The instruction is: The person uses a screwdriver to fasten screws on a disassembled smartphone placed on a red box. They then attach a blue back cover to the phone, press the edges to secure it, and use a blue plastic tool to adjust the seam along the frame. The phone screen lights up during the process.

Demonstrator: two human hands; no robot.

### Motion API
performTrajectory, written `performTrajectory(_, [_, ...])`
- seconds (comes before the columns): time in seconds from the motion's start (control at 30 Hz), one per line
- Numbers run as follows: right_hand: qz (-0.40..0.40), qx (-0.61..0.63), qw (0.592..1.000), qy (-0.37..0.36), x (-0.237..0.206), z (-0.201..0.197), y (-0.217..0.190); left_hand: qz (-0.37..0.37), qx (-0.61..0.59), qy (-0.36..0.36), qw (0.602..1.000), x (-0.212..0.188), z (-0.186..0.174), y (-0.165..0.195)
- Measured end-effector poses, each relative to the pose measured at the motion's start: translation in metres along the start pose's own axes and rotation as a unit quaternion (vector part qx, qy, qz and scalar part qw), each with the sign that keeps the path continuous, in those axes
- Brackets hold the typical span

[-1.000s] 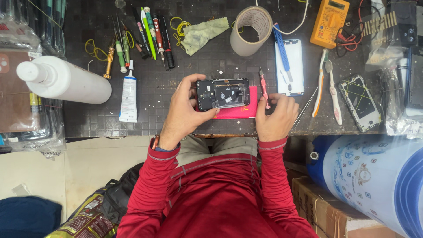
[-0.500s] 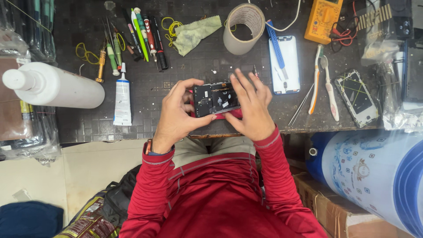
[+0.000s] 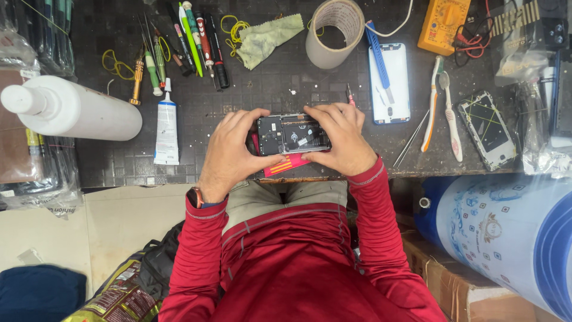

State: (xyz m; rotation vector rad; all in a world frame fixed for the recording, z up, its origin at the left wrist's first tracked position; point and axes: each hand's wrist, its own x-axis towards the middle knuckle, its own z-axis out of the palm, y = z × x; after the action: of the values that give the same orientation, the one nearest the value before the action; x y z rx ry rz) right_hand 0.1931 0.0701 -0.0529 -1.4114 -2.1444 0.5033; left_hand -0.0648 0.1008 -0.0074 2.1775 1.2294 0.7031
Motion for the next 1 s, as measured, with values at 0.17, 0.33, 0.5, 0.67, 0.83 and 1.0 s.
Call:
performTrajectory(0.17, [-0.010,-0.011,1.000,-0.015,0.004,-0.006,-0.003,0.029,0.037,0.016,0.999,-0.001,0.000,-0.007])
performTrajectory(0.33, [-0.036,-0.039,0.999,0.007,0.000,-0.020,-0.013,0.029,0.037,0.022,0.999,-0.009,0.001,-0.007])
performTrajectory(0.5, [-0.025,-0.029,0.999,-0.025,0.000,-0.024,-0.015,0.019,0.045,0.025,0.999,-0.016,0.011,-0.001])
performTrajectory(0.67, [-0.022,-0.009,0.999,-0.041,-0.002,-0.023,-0.012,0.021,0.039,0.039,0.998,-0.023,0.015,-0.001])
performTrajectory(0.83, [-0.034,0.000,0.998,-0.051,-0.007,-0.023,-0.007,0.035,0.039,0.054,0.997,-0.027,0.017,0.000])
performTrajectory(1.0, [-0.034,0.007,0.998,-0.061,-0.008,-0.024,-0.003,0.040,0.044,0.037,0.998,-0.029,0.016,0.006])
